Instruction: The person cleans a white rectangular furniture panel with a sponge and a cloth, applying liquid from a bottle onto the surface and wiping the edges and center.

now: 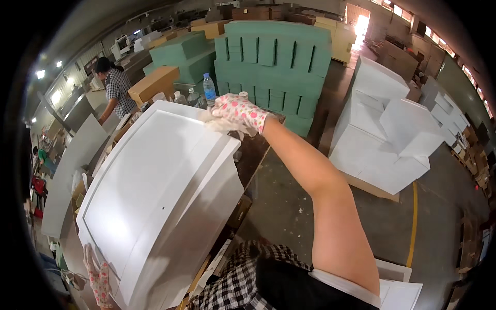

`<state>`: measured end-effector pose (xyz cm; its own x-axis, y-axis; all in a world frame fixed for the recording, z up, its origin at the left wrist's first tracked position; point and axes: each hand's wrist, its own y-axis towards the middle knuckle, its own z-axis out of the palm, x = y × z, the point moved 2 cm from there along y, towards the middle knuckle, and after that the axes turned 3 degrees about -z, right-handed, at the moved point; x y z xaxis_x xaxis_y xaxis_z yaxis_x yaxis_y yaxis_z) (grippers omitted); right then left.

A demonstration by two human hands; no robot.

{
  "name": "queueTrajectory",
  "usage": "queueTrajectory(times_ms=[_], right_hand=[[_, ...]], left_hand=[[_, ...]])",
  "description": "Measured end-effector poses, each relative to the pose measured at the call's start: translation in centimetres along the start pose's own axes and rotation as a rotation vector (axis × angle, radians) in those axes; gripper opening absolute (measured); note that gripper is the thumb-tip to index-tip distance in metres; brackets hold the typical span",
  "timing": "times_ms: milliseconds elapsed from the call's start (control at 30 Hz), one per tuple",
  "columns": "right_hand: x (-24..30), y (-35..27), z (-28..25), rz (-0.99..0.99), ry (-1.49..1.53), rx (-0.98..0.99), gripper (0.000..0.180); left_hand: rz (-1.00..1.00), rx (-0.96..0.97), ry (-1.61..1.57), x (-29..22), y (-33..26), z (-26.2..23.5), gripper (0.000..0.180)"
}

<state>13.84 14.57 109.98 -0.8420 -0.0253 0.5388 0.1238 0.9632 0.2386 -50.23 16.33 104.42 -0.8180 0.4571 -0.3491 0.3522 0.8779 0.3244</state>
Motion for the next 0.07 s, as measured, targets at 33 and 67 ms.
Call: queueTrajectory(times_ms=[33, 67], right_hand=[[2.0, -0.1, -0.5, 0.012, -0.060, 0.016, 0.023], [1.2, 0.5, -0.7, 0.012, -0.057, 0.024, 0.023]], left_hand=[[-0.049, 0.007, -0.091, 1.9, 0.6, -0.6, 0.070], [-0.096, 0.019, -0.198, 3.4, 0.8, -0.3, 0.073]])
